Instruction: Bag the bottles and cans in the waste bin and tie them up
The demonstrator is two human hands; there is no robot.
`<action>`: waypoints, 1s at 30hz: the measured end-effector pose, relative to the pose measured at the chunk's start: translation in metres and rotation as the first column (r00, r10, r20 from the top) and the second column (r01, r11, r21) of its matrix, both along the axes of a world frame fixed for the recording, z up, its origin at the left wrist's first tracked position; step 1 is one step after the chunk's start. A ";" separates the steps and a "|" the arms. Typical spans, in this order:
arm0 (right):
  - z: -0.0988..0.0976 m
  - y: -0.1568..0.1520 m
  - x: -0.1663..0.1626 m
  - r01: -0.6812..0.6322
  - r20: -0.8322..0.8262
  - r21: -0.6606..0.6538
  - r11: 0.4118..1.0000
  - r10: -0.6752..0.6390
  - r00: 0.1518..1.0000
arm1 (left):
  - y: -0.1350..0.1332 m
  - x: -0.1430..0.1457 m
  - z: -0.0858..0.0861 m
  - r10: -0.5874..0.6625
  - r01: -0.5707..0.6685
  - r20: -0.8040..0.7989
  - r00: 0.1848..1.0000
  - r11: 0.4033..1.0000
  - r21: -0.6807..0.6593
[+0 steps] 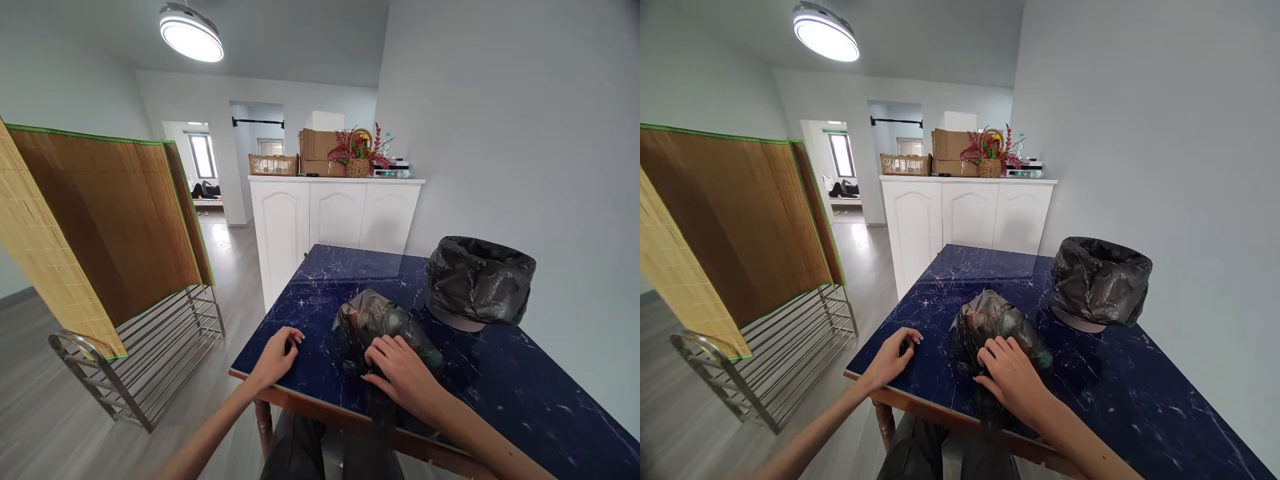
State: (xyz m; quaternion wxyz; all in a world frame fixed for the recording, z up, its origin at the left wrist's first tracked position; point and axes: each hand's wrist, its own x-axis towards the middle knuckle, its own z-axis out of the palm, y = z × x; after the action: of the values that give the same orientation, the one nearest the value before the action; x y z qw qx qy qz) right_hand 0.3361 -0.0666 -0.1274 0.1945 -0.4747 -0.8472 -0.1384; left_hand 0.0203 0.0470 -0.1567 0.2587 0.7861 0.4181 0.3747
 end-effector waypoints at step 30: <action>0.026 -0.007 0.001 0.080 -0.413 0.080 0.994 -0.040 0.910 | -0.021 0.081 0.004 0.126 -0.124 -0.025 0.992 0.990 0.070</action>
State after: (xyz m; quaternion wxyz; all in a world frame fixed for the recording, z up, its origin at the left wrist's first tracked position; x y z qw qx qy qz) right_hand 0.3373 -0.0737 -0.1009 0.3861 -0.5092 -0.7648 -0.0818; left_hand 0.1010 0.0261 -0.1531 0.2016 0.7721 0.4574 0.3925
